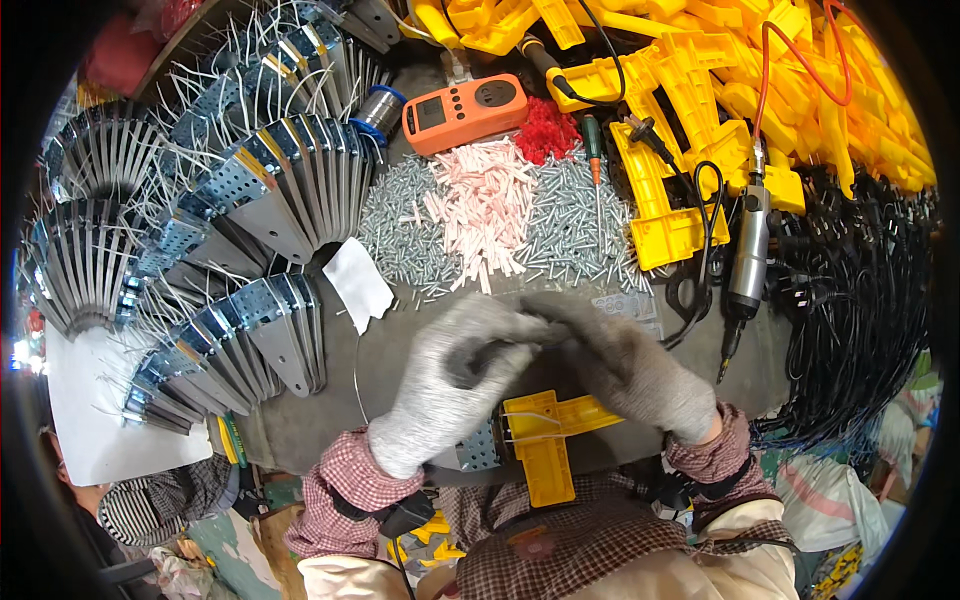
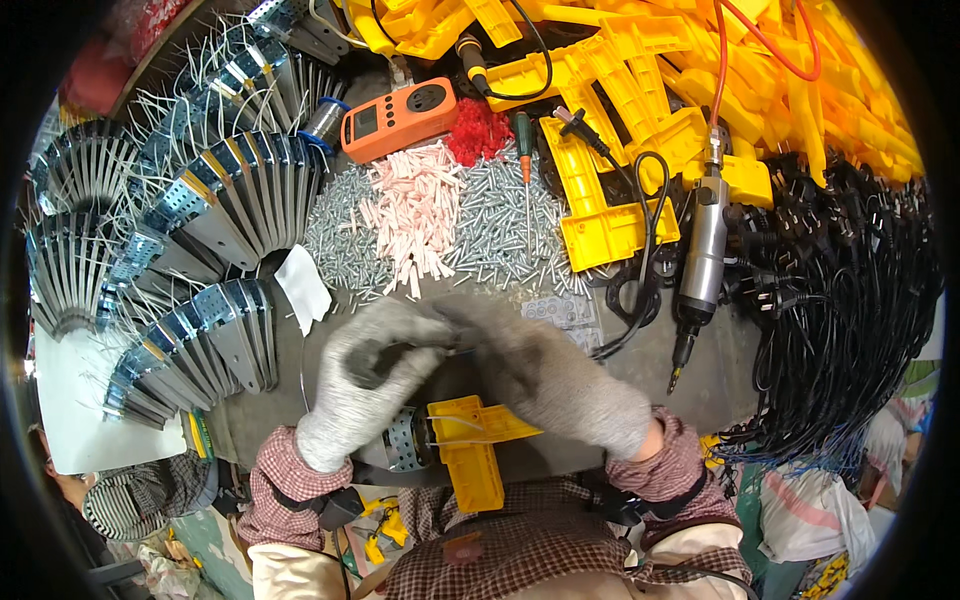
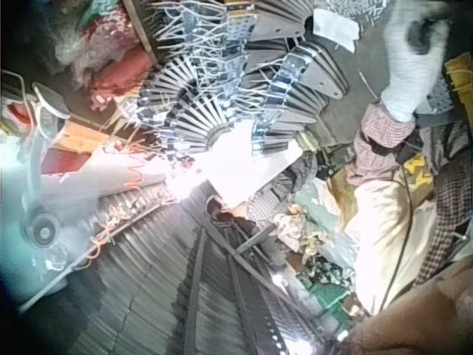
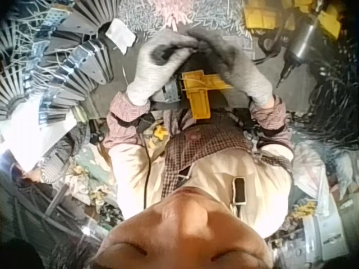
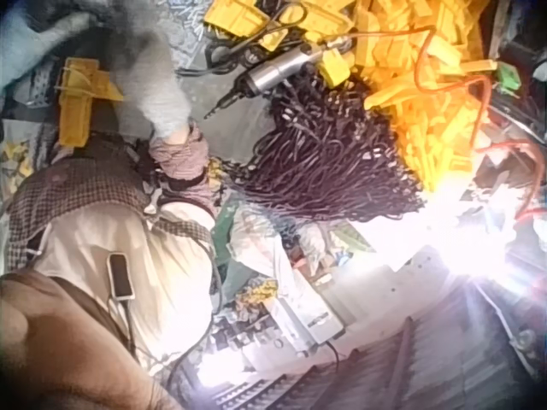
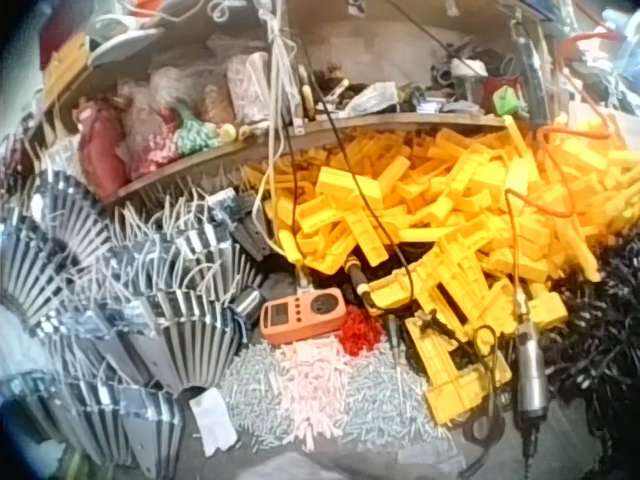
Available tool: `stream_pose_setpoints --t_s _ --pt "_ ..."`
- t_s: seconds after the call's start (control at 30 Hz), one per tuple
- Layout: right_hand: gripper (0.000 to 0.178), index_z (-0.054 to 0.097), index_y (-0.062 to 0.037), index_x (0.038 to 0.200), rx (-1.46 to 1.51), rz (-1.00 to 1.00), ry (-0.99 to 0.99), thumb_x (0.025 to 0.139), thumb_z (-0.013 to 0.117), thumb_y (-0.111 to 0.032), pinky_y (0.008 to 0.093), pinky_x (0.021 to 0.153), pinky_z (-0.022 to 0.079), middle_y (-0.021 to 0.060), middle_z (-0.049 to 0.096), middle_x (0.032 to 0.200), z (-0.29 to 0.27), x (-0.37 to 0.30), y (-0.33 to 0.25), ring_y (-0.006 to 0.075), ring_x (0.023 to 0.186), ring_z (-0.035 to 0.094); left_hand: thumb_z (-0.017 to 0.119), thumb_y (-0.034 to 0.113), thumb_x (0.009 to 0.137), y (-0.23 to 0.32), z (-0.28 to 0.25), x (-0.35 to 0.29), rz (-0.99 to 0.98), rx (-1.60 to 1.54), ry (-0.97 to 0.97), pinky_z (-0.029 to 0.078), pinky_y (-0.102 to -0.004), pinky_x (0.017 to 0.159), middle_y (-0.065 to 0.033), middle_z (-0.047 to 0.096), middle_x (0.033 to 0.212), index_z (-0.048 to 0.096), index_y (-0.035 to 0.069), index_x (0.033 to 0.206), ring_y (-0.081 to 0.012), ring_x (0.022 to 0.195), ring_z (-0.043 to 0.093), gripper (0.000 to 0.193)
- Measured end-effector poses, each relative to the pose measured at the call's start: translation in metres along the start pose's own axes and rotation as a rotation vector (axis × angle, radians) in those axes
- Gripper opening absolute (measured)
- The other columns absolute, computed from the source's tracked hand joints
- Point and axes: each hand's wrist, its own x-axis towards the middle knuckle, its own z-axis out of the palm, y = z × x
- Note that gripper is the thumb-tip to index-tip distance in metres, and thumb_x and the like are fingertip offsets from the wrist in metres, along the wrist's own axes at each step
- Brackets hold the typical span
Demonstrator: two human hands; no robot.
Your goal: Assembling plastic and metal components using a soldering iron and an electric screwdriver.
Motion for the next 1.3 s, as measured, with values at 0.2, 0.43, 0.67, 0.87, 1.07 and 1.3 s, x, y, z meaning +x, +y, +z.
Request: stream_pose_setpoints --t_s 0.2,0.43,0.67,0.87,1.07,1.3 --pt "0.048 0.047 -0.0013 0.143 0.141 0.038 -0.141 0.096 0.054 0.002 0.0401 0.106 0.047 0.0216 0.060 0.132 -0.013 -0.005 0.013 0.0328 0.124 0.060 0.066 0.008 0.099 -0.002 -0.001 0.001 -0.104 -0.071 0.037 0.053 -0.0268 0.071 -0.0049 0.060 0.091 0.061 0.003 0.106 -0.0129 0.082 0.061 0.010" --pt "0.020 0.061 -0.0001 0.114 0.045 0.079 0.115 0.096 0.063 -0.007 0.0374 0.079 0.055 0.0147 0.066 0.099 -0.026 -0.012 0.014 0.0278 0.089 0.069 0.068 0.013 0.098 0.031 -0.033 0.004 -0.157 -0.050 0.502 0.053 -0.0271 0.071 -0.0028 0.068 0.089 0.065 0.002 0.109 -0.0124 0.080 0.064 0.016" --pt "0.020 0.064 -0.0038 0.096 0.566 0.139 0.104 0.098 0.064 -0.024 0.0320 0.069 0.052 0.0081 0.066 0.090 -0.038 -0.029 -0.016 0.0198 0.078 0.063 0.077 0.039 0.089 0.046 -0.075 -0.008 -0.547 0.358 -0.556 0.054 -0.0337 0.079 -0.0119 0.071 0.088 0.072 0.002 0.100 -0.0212 0.083 0.068 0.039" --pt "0.015 0.069 -0.0065 0.097 0.428 -0.510 -0.125 0.094 0.062 -0.019 0.0409 0.065 0.053 0.0088 0.068 0.090 -0.071 -0.038 0.000 0.0290 0.077 0.067 0.074 0.007 0.082 0.026 -0.009 0.069 0.028 0.584 -0.110 0.053 -0.0408 0.083 -0.0118 0.067 0.097 0.068 0.006 0.106 -0.0313 0.093 0.066 0.025" --pt "0.015 0.066 -0.0054 0.100 0.475 -0.394 -0.092 0.096 0.059 -0.017 0.0380 0.063 0.051 0.0078 0.066 0.088 -0.070 -0.038 0.011 0.0251 0.074 0.064 0.064 -0.005 0.080 0.000 0.007 0.160 0.295 1.097 0.009 0.047 -0.0440 0.101 -0.0133 0.060 0.121 0.065 0.009 0.121 -0.0328 0.117 0.057 0.044" --pt "0.015 0.064 -0.0042 0.104 0.455 -0.355 -0.061 0.098 0.054 -0.015 0.0345 0.062 0.049 0.0066 0.063 0.087 -0.077 -0.033 0.011 0.0204 0.070 0.060 0.060 0.009 0.087 -0.014 -0.003 0.179 0.414 1.157 -0.106 0.050 -0.0432 0.098 -0.0107 0.064 0.115 0.066 0.010 0.119 -0.0307 0.111 0.062 0.033"
